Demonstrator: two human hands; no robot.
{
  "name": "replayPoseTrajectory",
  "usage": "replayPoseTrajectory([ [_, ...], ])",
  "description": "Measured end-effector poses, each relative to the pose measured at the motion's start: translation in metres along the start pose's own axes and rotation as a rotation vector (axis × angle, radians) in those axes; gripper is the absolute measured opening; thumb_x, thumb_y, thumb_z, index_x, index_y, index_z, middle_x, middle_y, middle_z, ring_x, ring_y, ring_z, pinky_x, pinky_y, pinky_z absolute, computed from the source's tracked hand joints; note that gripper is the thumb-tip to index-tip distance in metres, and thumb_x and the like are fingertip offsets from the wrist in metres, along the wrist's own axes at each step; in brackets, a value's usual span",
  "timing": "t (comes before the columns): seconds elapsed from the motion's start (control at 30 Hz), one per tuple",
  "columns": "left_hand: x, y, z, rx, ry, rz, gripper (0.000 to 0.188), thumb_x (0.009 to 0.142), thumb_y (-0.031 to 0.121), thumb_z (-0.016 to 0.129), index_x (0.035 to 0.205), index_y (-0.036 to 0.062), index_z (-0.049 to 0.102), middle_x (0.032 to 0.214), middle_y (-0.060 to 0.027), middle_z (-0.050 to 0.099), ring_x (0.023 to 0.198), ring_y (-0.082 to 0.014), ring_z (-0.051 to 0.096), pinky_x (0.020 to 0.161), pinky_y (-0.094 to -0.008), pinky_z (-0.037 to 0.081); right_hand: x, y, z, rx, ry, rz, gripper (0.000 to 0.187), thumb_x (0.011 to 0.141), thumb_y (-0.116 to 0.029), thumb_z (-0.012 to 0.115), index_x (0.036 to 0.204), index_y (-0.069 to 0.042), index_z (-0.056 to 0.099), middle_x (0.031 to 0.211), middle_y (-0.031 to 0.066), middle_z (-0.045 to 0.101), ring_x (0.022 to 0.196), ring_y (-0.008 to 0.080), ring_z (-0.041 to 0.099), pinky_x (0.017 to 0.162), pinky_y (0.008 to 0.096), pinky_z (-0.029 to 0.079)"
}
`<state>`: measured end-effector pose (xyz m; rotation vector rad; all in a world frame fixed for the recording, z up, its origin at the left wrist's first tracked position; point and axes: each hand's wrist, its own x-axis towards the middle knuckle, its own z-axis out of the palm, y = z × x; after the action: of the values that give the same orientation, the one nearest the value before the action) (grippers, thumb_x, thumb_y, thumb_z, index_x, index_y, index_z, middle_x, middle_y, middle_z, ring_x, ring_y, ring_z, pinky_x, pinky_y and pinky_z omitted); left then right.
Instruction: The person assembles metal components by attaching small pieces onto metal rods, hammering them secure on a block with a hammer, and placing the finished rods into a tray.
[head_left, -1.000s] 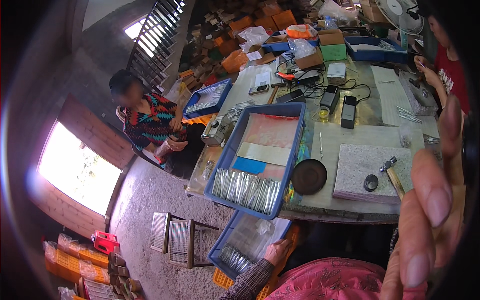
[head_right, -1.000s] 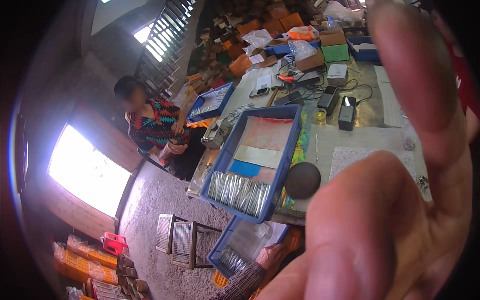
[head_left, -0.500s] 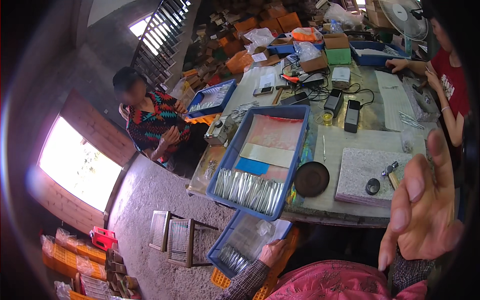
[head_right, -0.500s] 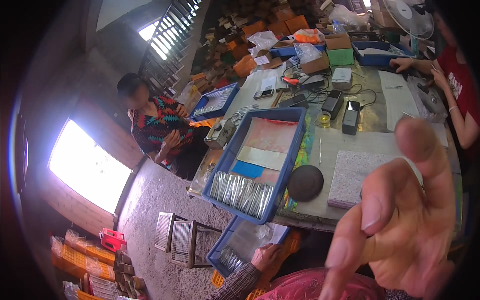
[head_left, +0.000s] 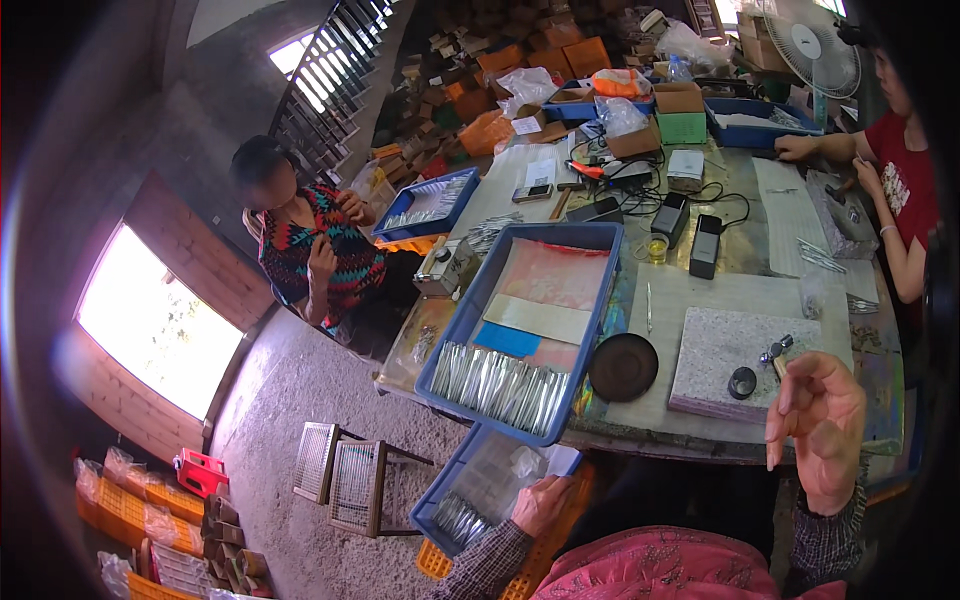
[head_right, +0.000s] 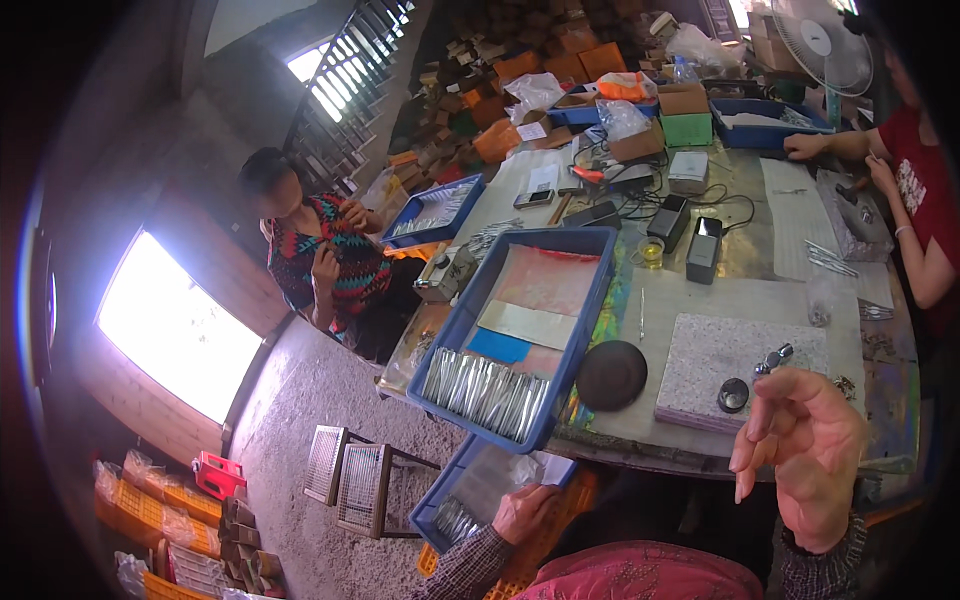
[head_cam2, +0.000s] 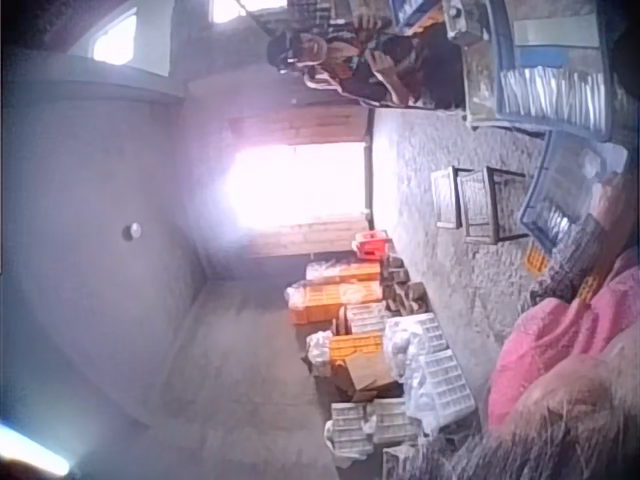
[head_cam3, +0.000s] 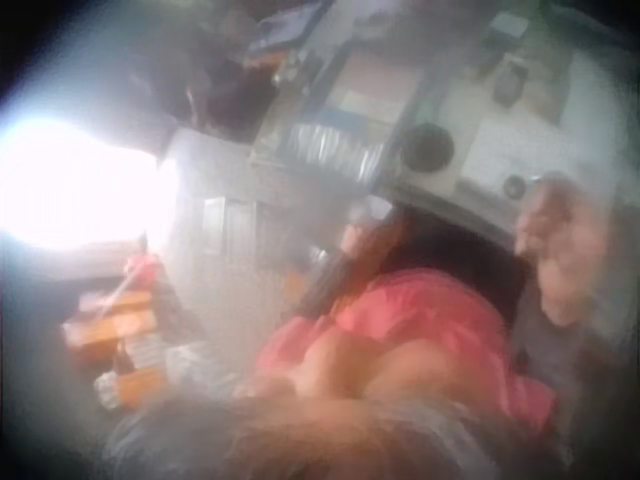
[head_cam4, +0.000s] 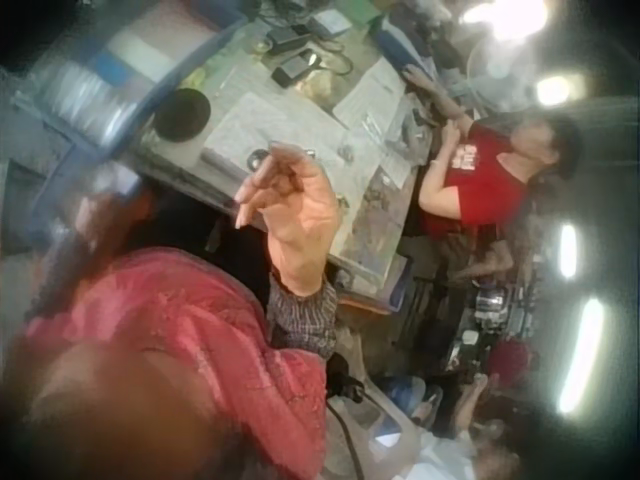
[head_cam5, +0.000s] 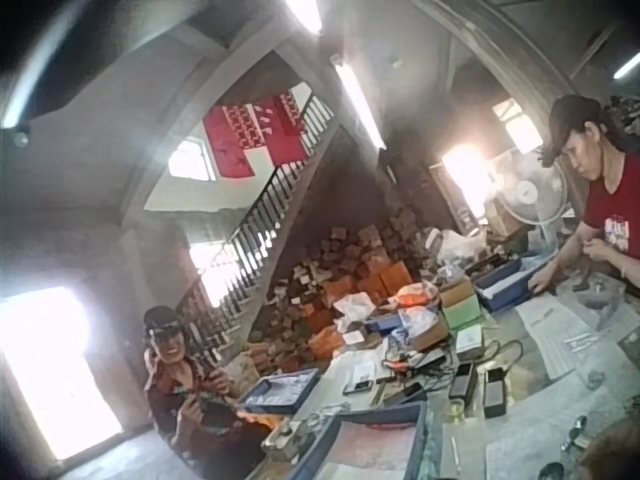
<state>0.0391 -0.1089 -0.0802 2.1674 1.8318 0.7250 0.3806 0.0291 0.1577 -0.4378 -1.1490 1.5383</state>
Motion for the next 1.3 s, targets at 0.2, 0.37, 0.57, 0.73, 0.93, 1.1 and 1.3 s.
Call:
replayPoseTrajectory([
  [0.2,0.012,0.022,-0.025,-0.053,-0.021,-0.117,0.020,0.090,0.015,0.060,0.107,0.0051,0.064,0.090,-0.0157,0.065,0.083,-0.0347,0.066,0.071,-0.0402,0.053,-0.011,0.010,-0.016,-0.111,0.062,0.057,0.055,0.080,-0.028,0.076,0.116,0.008,0.053,0.085,0.0089,0.057,0.061,0.0153,0.062,0.044,0.0243,0.051],
  [0.37,0.016,0.026,-0.024,-0.072,-0.021,-0.073,0.018,0.091,0.016,0.060,0.105,0.0055,0.065,0.090,-0.0152,0.065,0.082,-0.0342,0.065,0.071,-0.0407,0.053,-0.018,0.009,-0.019,-0.112,0.063,0.049,0.052,0.081,-0.027,0.075,0.114,0.007,0.055,0.082,0.0084,0.058,0.058,0.0145,0.061,0.042,0.0235,0.049],
  [0.57,0.013,0.031,-0.024,-0.061,-0.010,-0.066,0.017,0.091,0.015,0.060,0.104,0.0055,0.065,0.089,-0.0146,0.065,0.081,-0.0337,0.065,0.071,-0.0405,0.053,-0.025,0.012,-0.022,-0.111,0.051,0.060,0.051,0.082,-0.029,0.075,0.113,0.007,0.055,0.077,0.0087,0.058,0.054,0.0142,0.060,0.042,0.0235,0.048],
  [0.73,0.005,0.027,-0.015,-0.047,-0.001,-0.037,0.018,0.091,0.013,0.059,0.106,0.0067,0.064,0.086,-0.0140,0.062,0.079,-0.0334,0.064,0.069,-0.0410,0.053,-0.030,0.010,-0.021,-0.106,0.044,0.062,0.051,0.082,-0.028,0.074,0.112,0.008,0.056,0.075,0.0090,0.058,0.052,0.0140,0.059,0.041,0.0236,0.047],
  [0.93,0.008,0.037,-0.026,-0.034,0.006,-0.065,0.015,0.090,0.013,0.060,0.103,0.0064,0.066,0.087,-0.0134,0.065,0.079,-0.0327,0.066,0.069,-0.0394,0.054,-0.029,0.013,-0.025,-0.117,0.055,0.094,0.045,0.083,-0.025,0.072,0.110,0.008,0.057,0.072,0.0094,0.059,0.050,0.0139,0.058,0.041,0.0240,0.047],
  [1.1,0.020,0.054,-0.060,0.022,0.248,0.063,0.017,0.081,0.000,0.064,0.096,0.0058,0.067,0.075,-0.0115,0.062,0.066,-0.0297,0.064,0.057,-0.0393,0.051,-0.025,0.017,-0.029,-0.108,0.054,0.125,0.038,0.084,-0.019,0.069,0.108,0.008,0.059,0.072,0.0105,0.059,0.049,0.0145,0.058,0.042,0.0244,0.047],
  [1.3,0.056,0.063,-0.109,0.201,0.421,0.085,0.019,0.075,-0.004,0.068,0.093,0.0036,0.069,0.072,-0.0105,0.064,0.061,-0.0272,0.062,0.055,-0.0375,0.048,-0.012,0.025,-0.032,-0.175,0.071,0.181,0.034,0.086,-0.014,0.067,0.109,0.008,0.059,0.074,0.0104,0.060,0.052,0.0142,0.058,0.045,0.0242,0.047],
])
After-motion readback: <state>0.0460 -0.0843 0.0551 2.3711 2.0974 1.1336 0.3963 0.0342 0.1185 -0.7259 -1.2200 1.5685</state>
